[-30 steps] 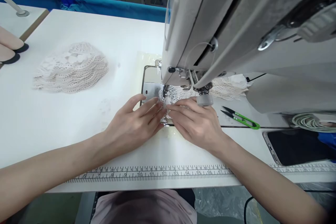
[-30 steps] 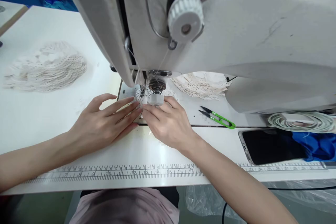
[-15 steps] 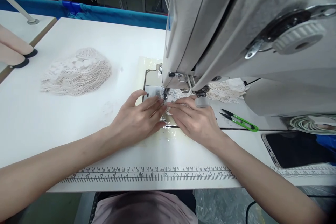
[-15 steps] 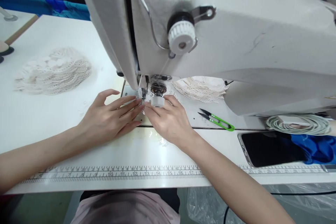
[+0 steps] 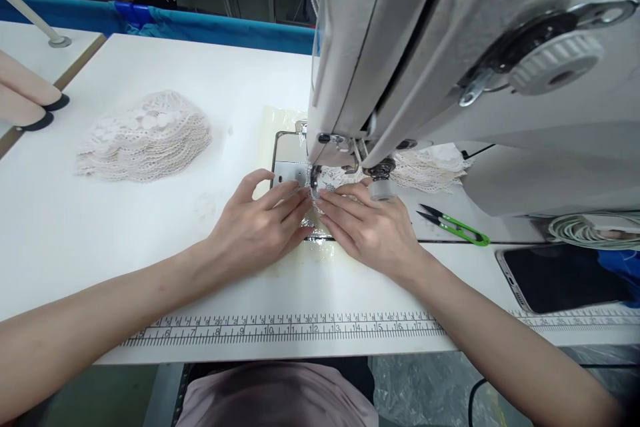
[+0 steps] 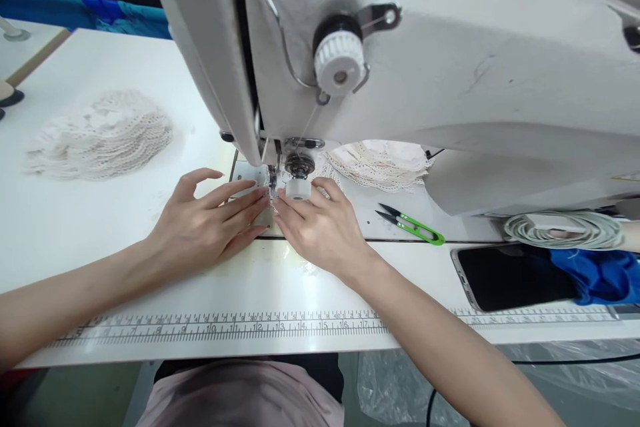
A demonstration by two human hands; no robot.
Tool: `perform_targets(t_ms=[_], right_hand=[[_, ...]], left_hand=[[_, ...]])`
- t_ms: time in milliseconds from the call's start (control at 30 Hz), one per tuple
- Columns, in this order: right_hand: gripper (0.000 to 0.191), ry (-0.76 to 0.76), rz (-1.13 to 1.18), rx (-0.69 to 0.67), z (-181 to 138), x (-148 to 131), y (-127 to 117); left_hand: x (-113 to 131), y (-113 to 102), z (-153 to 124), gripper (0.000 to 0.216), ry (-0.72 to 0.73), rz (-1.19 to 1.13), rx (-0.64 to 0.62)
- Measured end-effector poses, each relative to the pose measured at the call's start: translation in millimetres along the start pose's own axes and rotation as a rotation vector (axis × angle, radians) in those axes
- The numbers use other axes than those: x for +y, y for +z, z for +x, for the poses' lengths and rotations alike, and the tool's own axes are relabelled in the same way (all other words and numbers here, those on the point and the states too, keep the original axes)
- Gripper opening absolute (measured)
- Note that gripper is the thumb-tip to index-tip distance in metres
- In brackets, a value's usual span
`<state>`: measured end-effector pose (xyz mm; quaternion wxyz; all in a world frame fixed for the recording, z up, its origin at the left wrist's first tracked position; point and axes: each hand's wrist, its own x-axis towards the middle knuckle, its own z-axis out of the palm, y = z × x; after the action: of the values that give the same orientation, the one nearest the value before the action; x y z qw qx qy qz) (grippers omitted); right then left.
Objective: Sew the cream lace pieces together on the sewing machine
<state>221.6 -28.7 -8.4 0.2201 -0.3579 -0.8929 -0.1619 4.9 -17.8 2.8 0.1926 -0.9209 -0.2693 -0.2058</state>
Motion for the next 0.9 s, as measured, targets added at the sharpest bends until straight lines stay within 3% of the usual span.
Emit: perform_targets(t_ms=[900], right_hand=[[0.028,0.061,0.031,-0.074,1,6,7]], left_hand=[[-7,13,2,0.021,-0.062,-0.069,0.041]])
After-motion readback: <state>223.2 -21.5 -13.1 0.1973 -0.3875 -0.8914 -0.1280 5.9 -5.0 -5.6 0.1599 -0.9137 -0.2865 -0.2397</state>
